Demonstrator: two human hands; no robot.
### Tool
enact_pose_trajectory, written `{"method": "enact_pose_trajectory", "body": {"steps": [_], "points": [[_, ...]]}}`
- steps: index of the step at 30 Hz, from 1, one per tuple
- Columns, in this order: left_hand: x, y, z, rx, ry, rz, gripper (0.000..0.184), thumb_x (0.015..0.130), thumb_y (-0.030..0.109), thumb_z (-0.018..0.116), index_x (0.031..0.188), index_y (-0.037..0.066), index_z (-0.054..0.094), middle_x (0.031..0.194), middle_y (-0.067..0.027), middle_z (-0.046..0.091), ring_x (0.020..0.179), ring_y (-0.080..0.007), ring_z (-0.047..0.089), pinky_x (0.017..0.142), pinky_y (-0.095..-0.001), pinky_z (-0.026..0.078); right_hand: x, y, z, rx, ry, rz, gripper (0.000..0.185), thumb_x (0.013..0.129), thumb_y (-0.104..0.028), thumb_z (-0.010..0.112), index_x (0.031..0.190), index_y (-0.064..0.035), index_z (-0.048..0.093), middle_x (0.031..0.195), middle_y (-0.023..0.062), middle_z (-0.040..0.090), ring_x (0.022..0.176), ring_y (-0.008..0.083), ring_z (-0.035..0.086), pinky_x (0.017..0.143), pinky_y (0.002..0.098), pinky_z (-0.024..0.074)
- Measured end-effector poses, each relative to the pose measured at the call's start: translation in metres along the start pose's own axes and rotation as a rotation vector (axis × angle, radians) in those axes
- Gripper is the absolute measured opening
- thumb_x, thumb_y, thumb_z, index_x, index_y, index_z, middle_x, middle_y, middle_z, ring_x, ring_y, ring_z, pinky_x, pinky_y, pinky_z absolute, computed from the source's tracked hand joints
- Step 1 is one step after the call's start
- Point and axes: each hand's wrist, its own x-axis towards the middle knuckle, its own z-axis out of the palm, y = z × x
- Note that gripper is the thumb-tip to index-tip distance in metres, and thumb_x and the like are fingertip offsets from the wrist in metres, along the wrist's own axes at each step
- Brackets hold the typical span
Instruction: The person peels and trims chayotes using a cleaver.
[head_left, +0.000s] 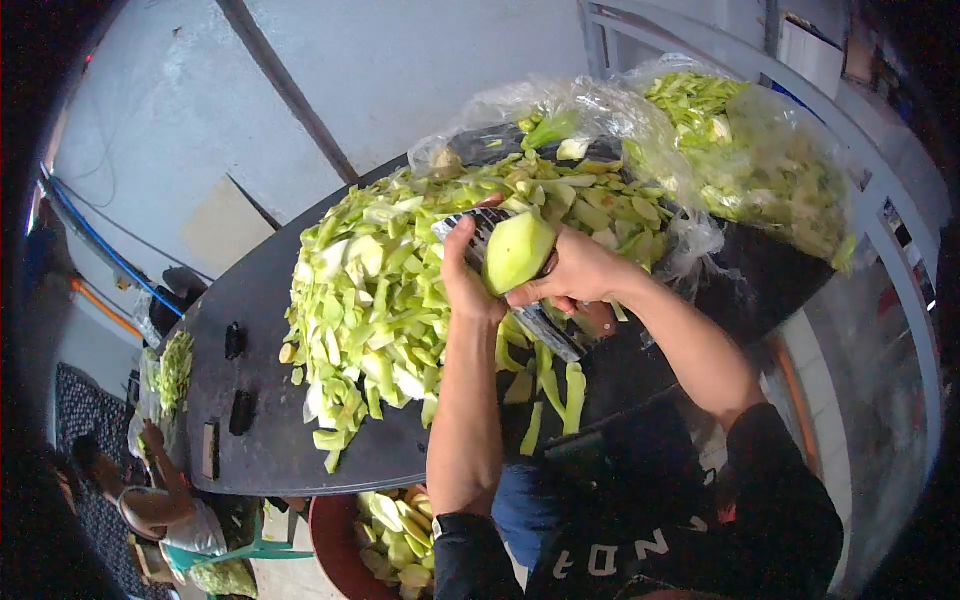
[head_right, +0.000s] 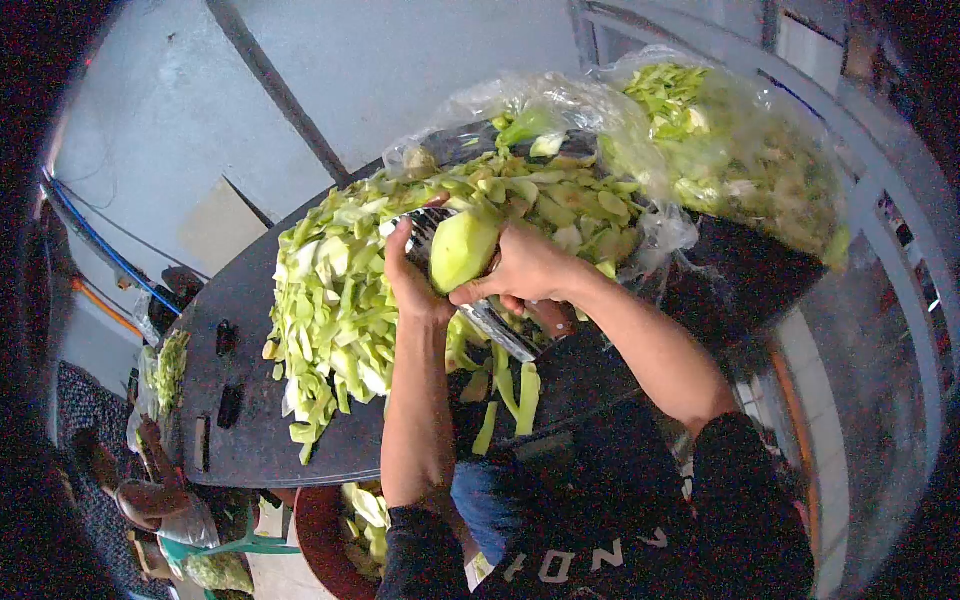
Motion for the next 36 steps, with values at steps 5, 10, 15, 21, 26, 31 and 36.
{"method": "enact_pose_trajectory", "body": {"steps": [5,10,15,21,26,31,36], "points": [[0.0,0.009,0.006,-0.098,0.196,-0.076,0.056,0.085,0.052,0.055,0.115,0.005,0.058,0.102,-0.0089,0.065,0.096,-0.0237,0.062,0.087,-0.0396,0.049,0.009,0.014,-0.002,0.217,-0.022,-0.002,0.039,0.074,-0.026,0.083,0.095,-0.0021,0.06,0.067,0.0024,0.06,0.039,0.0083,0.049,0.034,0.0256,0.0395],[0.014,0.01,-0.016,-0.249,0.333,-0.09,0.035,0.093,0.033,0.052,0.118,0.008,0.054,0.103,-0.0102,0.062,0.09,-0.0242,0.059,0.078,-0.0378,0.049,0.011,0.009,-0.027,0.389,0.167,0.122,0.037,0.081,-0.024,0.076,0.103,-0.0056,0.053,0.057,-0.0022,0.047,0.04,0.0092,0.046,0.038,0.0273,0.0418],[0.017,0.031,-0.034,0.097,0.543,0.193,0.041,0.093,0.013,0.056,0.131,0.003,0.043,0.108,-0.013,0.058,0.088,-0.0227,0.06,0.072,-0.0323,0.051,0.001,0.009,-0.084,0.116,0.537,-0.006,0.025,0.083,-0.02,0.074,0.094,-0.0056,0.056,0.055,-0.0022,0.049,0.039,0.0093,0.046,0.037,0.0255,0.0392],[0.011,0.043,-0.045,0.625,0.461,0.475,0.049,0.088,0.006,0.064,0.132,0.001,0.043,0.112,-0.0154,0.058,0.096,-0.0218,0.06,0.075,-0.033,0.052,-0.009,0.018,-0.113,-0.138,0.812,0.058,0.022,0.086,-0.015,0.068,0.095,-0.0013,0.053,0.061,0.0012,0.054,0.045,0.0099,0.051,0.04,0.028,0.0435],[0.007,0.054,-0.038,0.345,0.503,0.258,0.042,0.087,0.003,0.063,0.125,-0.001,0.047,0.113,-0.0154,0.057,0.096,-0.0247,0.061,0.077,-0.0385,0.056,-0.013,0.017,-0.123,-0.097,0.862,0.0,0.02,0.088,-0.013,0.066,0.097,-0.0018,0.052,0.06,0.0001,0.05,0.046,0.0088,0.049,0.039,0.0278,0.0427],[0.011,0.055,-0.043,-0.382,0.436,0.06,0.041,0.09,0.017,0.059,0.125,0.0,0.047,0.117,-0.0156,0.055,0.109,-0.0309,0.055,0.084,-0.0473,0.056,-0.016,0.011,-0.127,-0.005,1.085,-0.258,0.019,0.091,-0.016,0.063,0.092,-0.0028,0.05,0.058,0.0015,0.05,0.044,0.0108,0.049,0.038,0.0285,0.041],[0.006,0.051,-0.038,-0.672,0.355,-0.035,0.047,0.094,0.043,0.047,0.12,0.004,0.052,0.113,-0.0142,0.057,0.098,-0.0343,0.056,0.086,-0.0527,0.049,-0.017,0.003,-0.12,0.211,1.124,-0.584,0.023,0.093,-0.018,0.062,0.082,-0.0049,0.047,0.054,0.0001,0.047,0.042,0.0126,0.05,0.039,0.0288,0.0419]]}}
